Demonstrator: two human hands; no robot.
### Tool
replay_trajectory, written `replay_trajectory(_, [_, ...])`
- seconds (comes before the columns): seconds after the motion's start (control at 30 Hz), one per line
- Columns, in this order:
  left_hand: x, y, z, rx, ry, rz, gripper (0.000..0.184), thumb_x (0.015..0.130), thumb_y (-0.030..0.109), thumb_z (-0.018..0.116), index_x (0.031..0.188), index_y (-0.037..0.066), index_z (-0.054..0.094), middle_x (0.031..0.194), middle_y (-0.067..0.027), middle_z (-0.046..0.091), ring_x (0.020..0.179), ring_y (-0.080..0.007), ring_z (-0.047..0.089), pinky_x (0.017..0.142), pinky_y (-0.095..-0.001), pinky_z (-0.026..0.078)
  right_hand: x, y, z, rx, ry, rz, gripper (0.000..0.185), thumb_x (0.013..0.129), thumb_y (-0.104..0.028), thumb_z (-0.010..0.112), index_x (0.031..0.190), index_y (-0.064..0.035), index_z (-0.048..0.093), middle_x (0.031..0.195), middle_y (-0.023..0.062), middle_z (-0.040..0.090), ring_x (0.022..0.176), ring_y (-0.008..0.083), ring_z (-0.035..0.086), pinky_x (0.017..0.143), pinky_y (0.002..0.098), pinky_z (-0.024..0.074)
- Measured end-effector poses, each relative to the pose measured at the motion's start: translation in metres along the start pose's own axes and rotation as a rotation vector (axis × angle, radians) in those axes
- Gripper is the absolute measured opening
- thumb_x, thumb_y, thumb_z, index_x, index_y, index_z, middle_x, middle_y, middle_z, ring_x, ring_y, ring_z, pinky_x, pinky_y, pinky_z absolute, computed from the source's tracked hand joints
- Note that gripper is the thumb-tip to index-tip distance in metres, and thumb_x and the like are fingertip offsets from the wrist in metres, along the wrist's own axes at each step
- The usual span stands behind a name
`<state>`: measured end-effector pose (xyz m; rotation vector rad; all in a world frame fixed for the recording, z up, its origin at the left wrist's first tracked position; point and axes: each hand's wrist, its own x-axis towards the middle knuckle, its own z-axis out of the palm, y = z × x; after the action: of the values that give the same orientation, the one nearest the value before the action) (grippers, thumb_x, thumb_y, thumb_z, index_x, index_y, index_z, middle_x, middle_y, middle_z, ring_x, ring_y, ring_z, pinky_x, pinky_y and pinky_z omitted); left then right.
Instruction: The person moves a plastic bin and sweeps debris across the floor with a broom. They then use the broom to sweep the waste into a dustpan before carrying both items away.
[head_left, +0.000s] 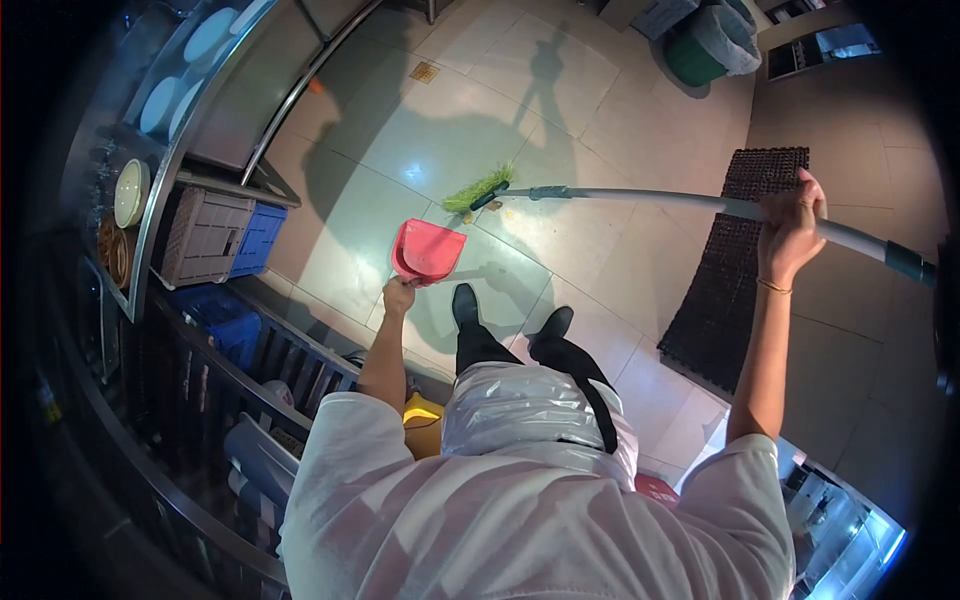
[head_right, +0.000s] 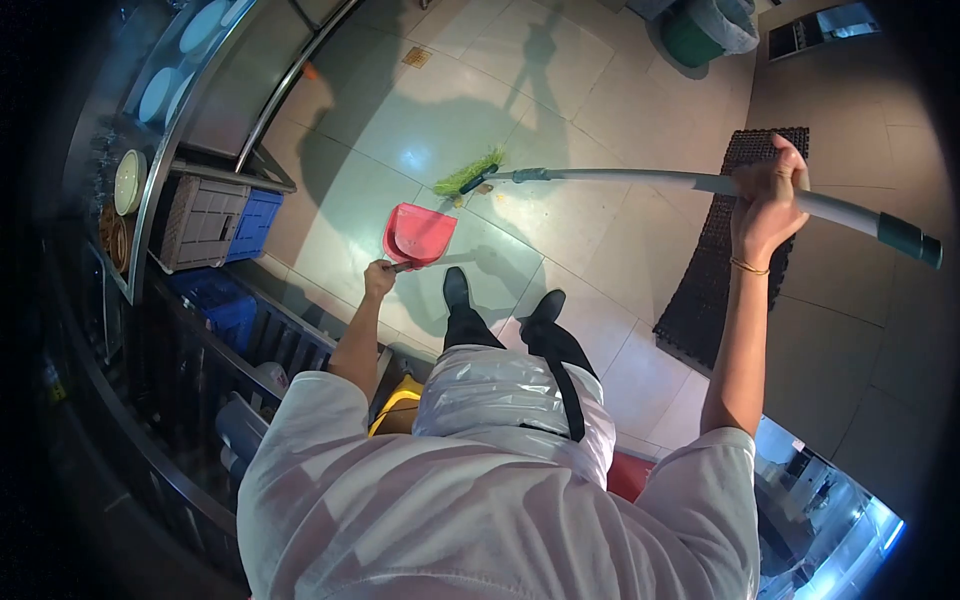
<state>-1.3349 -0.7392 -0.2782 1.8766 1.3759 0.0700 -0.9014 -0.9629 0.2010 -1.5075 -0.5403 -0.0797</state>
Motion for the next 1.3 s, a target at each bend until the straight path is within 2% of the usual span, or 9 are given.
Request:
replay_trajectory(0.23, [0.060,0.046,-0.009,0.174,-0.263,-0.003,0.011,0.073,0.013,0.064,0.077,0.005,0.069,0.087,-0.0209,0.066,0.087,-0.0357,0.064,0.077,-0.0434,0.052,-0.001,-0.015,-0.043,0.036,0.331,-0.165,0.032,0.094,-0.021,0.049,0.113,0.0049,0.052,0.053,-0.0007,0.037,0.044,0.0086,0.035,0.045,0.0247,0.0357])
replay_trajectory(0.4, [0.088,0.052,0.007,0.269,-0.362,0.053,0.022,0.075,0.008,0.056,0.095,0.002,0.064,0.100,-0.0240,0.063,0.097,-0.0363,0.061,0.084,-0.0433,0.050,-0.057,-0.059,-0.048,-0.048,0.515,-0.186,0.034,0.097,-0.027,0.046,0.115,0.0008,0.052,0.054,-0.0002,0.038,0.048,0.0086,0.037,0.049,0.0253,0.0379])
replay_trajectory(0.67, [0.100,0.084,0.006,0.382,-0.431,0.107,0.026,0.076,0.010,0.056,0.099,-0.001,0.061,0.103,-0.0247,0.062,0.101,-0.0373,0.059,0.088,-0.0440,0.047,-0.139,-0.016,0.057,-0.167,0.337,-0.115,0.027,0.089,-0.010,0.057,0.112,0.0037,0.055,0.069,0.0017,0.055,0.064,0.0094,0.053,0.062,0.0234,0.0449])
replay_trajectory(0.73, [0.095,0.080,0.007,0.391,-0.413,0.110,0.026,0.077,0.010,0.056,0.099,-0.002,0.061,0.103,-0.0249,0.062,0.101,-0.0373,0.059,0.088,-0.0441,0.047,-0.148,0.008,0.056,-0.263,0.104,-0.076,0.029,0.087,-0.007,0.059,0.113,0.0050,0.054,0.072,0.0038,0.058,0.065,0.0093,0.053,0.061,0.0229,0.0435])
replay_trajectory(0.8, [0.086,0.079,0.003,0.371,-0.409,0.119,0.024,0.078,0.010,0.056,0.098,-0.002,0.061,0.101,-0.0255,0.062,0.100,-0.0376,0.059,0.088,-0.0444,0.047,-0.153,0.050,0.052,-0.277,-0.245,0.096,0.022,0.089,-0.009,0.052,0.103,0.0059,0.059,0.073,0.0059,0.056,0.066,0.0111,0.052,0.064,0.0239,0.0448])
replay_trajectory(0.9, [0.070,0.065,-0.003,0.303,-0.397,0.127,0.022,0.078,0.010,0.056,0.096,-0.002,0.060,0.100,-0.0261,0.062,0.099,-0.0378,0.059,0.087,-0.0442,0.047,-0.162,0.128,0.046,-0.249,-0.326,0.184,0.025,0.091,-0.014,0.051,0.081,0.0056,0.062,0.066,0.0069,0.054,0.059,0.0115,0.049,0.057,0.0238,0.0396])
replay_trajectory(0.97, [0.068,0.062,-0.001,0.335,-0.391,0.125,0.022,0.078,0.009,0.057,0.098,0.001,0.061,0.100,-0.0216,0.063,0.097,-0.0356,0.061,0.085,-0.0434,0.048,-0.167,0.153,0.045,-0.086,0.009,0.168,0.036,0.092,-0.019,0.050,0.065,0.0030,0.056,0.056,0.0057,0.050,0.050,0.0092,0.041,0.046,0.0234,0.0300])
replay_trajectory(1.07, [0.058,0.058,0.002,0.345,-0.392,0.178,0.021,0.077,0.008,0.057,0.097,0.001,0.061,0.100,-0.0212,0.063,0.096,-0.0353,0.061,0.084,-0.0433,0.049,-0.169,0.132,0.073,-0.062,0.143,0.108,0.040,0.093,-0.020,0.048,0.059,0.0020,0.051,0.052,0.0055,0.046,0.045,0.0090,0.035,0.044,0.0245,0.0247])
replay_trajectory(1.3, [0.059,0.078,0.014,0.365,-0.423,0.232,0.021,0.078,0.006,0.053,0.096,-0.003,0.060,0.102,-0.0252,0.061,0.097,-0.0376,0.061,0.084,-0.0440,0.049,-0.175,0.099,0.093,0.093,0.160,0.190,0.043,0.092,-0.020,0.052,0.054,-0.0041,0.039,0.048,0.0026,0.036,0.044,0.0103,0.033,0.044,0.0260,0.0272])
